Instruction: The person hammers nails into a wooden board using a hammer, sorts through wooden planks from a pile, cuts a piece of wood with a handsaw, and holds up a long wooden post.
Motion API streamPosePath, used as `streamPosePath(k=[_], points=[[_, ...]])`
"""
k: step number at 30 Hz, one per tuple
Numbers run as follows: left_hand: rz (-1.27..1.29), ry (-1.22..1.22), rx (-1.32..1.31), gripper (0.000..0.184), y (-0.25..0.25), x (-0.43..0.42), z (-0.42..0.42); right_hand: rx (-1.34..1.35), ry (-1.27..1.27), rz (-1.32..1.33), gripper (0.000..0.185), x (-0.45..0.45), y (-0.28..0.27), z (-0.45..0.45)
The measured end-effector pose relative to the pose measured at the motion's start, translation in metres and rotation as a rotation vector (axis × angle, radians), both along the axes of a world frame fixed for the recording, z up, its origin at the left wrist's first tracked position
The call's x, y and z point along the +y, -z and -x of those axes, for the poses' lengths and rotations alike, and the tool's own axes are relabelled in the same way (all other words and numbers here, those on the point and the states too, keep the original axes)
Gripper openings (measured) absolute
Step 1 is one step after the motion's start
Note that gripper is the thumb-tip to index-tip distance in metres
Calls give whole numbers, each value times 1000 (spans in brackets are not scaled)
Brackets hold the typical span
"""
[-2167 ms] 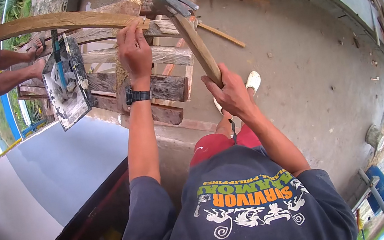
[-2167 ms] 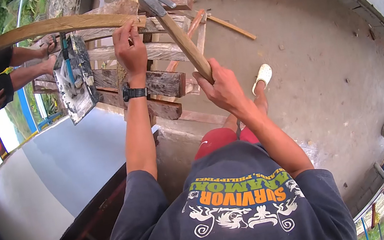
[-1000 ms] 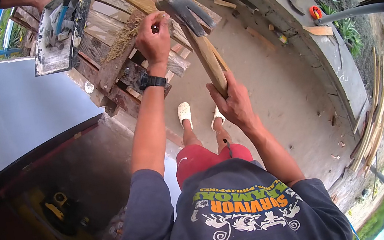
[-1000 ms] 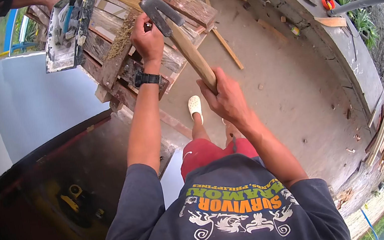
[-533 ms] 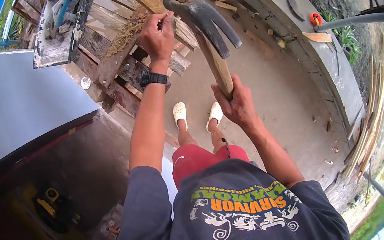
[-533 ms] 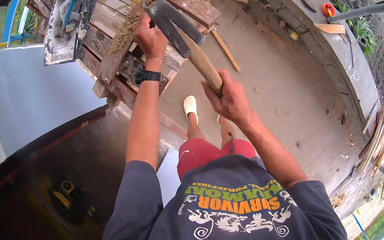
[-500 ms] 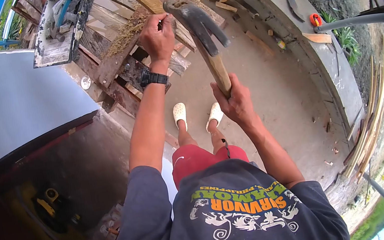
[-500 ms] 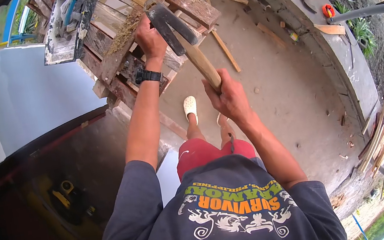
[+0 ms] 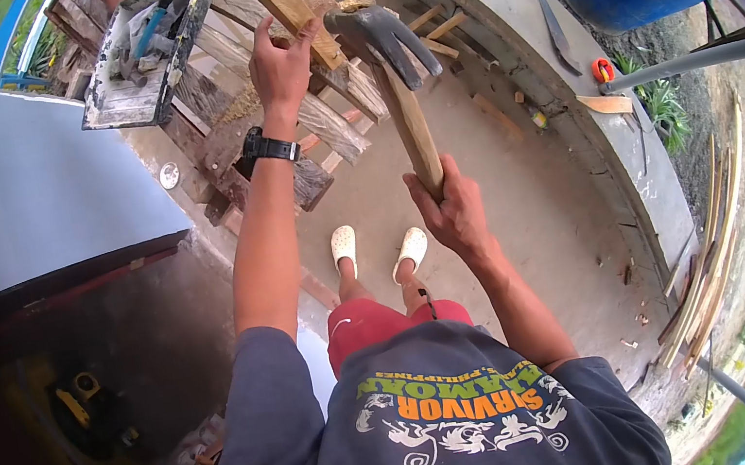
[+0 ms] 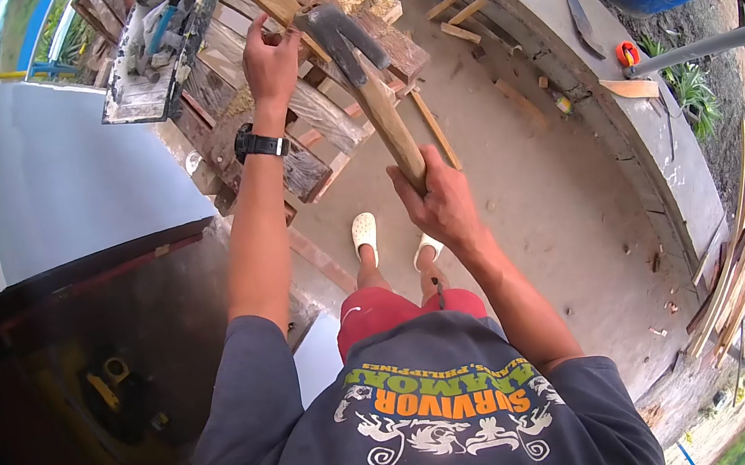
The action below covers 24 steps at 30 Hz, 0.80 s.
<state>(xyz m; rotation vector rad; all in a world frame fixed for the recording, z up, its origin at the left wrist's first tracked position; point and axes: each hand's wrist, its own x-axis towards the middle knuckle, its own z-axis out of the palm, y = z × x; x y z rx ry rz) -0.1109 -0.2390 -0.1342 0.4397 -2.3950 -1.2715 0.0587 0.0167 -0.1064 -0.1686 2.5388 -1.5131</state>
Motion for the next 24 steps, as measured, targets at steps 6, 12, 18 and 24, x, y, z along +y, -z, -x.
streamPosePath(k=[6,12,18,24], points=[[8,32,162,56,23,-3,9,-48,-56,-137,29,1,39,15],[0,26,127,53,16,-1,9,2,-23,-9,29,1,1,2],[-36,34,91,56,5,2,6,134,20,21,30,1,43,3],[-72,62,102,58,10,1,7,8,2,17,30,-7,4,8]])
